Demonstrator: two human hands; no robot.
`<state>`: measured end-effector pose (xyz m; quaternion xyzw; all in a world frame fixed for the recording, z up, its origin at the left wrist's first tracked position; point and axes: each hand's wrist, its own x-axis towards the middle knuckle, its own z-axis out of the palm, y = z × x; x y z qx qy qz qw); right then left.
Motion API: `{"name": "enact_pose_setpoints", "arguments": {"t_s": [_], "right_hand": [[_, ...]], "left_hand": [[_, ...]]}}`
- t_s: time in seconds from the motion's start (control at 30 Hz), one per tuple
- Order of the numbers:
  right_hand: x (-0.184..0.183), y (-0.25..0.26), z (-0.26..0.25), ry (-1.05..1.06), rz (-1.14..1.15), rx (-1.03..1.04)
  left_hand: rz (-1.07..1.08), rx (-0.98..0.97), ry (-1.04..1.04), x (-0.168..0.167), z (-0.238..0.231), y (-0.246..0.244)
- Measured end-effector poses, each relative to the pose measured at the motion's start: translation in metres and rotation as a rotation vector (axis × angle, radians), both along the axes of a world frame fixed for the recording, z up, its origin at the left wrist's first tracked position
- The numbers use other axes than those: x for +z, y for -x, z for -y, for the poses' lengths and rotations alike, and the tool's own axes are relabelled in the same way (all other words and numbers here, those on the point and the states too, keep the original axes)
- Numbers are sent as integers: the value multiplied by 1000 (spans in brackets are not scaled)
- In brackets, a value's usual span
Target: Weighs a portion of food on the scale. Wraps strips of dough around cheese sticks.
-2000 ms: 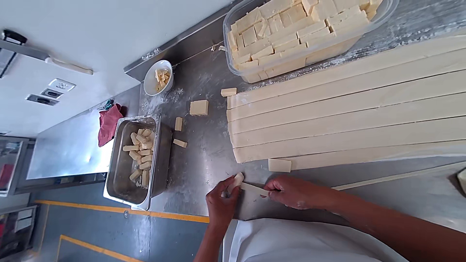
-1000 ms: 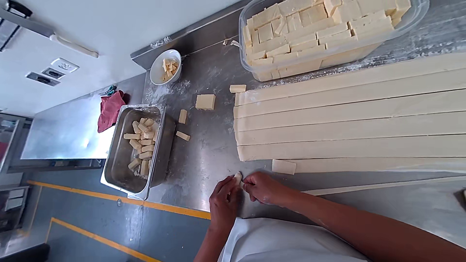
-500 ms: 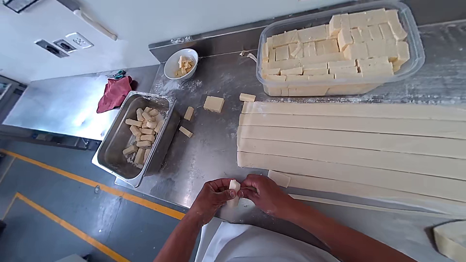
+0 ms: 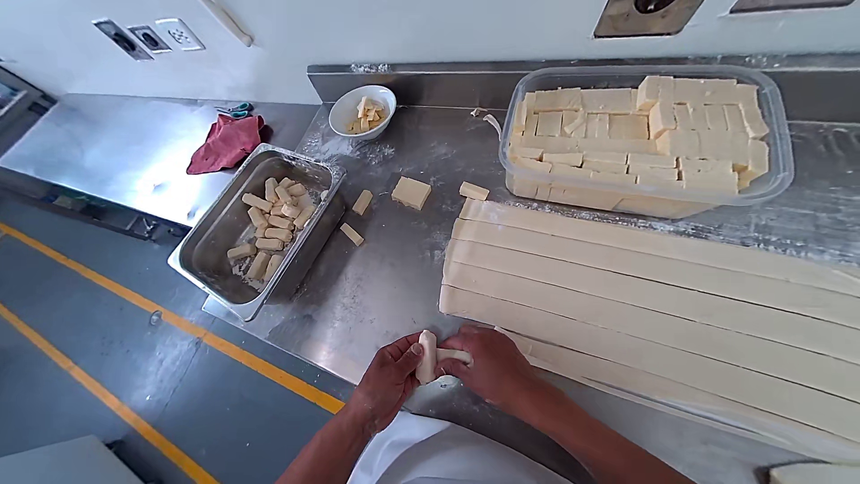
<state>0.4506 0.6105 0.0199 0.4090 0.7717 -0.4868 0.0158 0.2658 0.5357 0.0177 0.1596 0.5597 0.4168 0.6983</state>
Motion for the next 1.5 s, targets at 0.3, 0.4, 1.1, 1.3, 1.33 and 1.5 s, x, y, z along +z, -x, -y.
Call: {"name": "enact_pose_setpoints", "arguments": {"t_s": [0.3,0.4,1.1,1.3,1.33,1.5], "right_hand": [[-52,12,8,-940,-337,15],[-40,11,-7,-635,-157,-68],[-19,17,28,-708,-729,-16],[-17,14,27,-857,-737,-36],[-18,14,27,-872,-747,-36],[-27,16,23,-833,-776,-35]], "left_hand": [[-170,-13,-71,0,7,5],[-150,65,-94,5,10,16],[9,114,-28,49,-30,-35],[-69,260,-123,44,-30,-51],[-81,268,-139,43,-30,-52],[-99,242,-130,39,-33,-49]]}}
